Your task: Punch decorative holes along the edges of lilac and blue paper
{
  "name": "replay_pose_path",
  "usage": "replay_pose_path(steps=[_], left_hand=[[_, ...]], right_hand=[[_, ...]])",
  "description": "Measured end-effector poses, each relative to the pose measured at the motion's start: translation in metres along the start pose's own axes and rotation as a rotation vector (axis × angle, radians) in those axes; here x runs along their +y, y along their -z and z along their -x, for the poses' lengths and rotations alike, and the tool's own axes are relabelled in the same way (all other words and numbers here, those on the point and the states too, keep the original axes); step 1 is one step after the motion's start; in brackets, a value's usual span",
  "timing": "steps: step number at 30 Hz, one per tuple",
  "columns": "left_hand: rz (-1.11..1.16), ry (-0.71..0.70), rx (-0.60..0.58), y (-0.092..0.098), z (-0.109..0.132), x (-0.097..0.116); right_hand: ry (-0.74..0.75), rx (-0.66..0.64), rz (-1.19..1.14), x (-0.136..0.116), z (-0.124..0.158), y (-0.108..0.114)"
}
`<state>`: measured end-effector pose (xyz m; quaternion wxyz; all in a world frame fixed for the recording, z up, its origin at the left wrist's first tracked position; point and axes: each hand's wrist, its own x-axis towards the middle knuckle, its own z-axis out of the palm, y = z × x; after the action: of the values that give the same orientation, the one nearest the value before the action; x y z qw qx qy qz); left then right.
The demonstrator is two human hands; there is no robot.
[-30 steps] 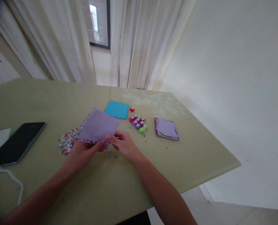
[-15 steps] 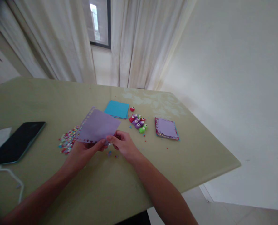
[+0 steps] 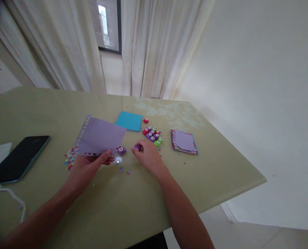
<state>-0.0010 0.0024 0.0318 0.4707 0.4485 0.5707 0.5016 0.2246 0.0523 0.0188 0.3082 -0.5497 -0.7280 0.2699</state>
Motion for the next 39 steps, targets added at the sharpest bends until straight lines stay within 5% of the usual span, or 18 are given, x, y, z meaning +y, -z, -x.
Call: replay_pose_path(steps=[3,7,11,14,19,26,36,39], left_hand=[[-0.014,0.014,-0.001,0.001,0.001,-0.004],[-0.041,0.037,-0.009,0.002,0.0,-0.008],[-0.002,0.037,-0.006,0.003,-0.002,-0.008],[0.041,0.03,0.019,0.003,-0.004,-0.009],[0.046,0.035,0.04,0.004,-0.005,-0.013],[0.037,0.038,0.041,0.005,-0.005,-0.014],[0.048,0.091,0.07,0.002,-0.003,-0.006],[0.028,0.103,0.052,0.002,-0.003,-0.005]], right_hand=[[0.044,-0.071,0.15,0.003,0.0,-0.009],[0.065,-0.062,0.042,0.001,-0.001,-0.018],[-0.015,0.086,0.218,0.003,-0.003,0.009],[-0.222,0.265,0.514,0.01,-0.005,0.038],[-0.425,0.159,0.705,0.017,-0.005,0.051],[-0.221,0.009,0.598,0.013,0.001,0.038],[-0.108,-0.031,0.502,0.011,0.0,0.012],[-0.076,0.015,0.211,0.006,0.001,0.008]])
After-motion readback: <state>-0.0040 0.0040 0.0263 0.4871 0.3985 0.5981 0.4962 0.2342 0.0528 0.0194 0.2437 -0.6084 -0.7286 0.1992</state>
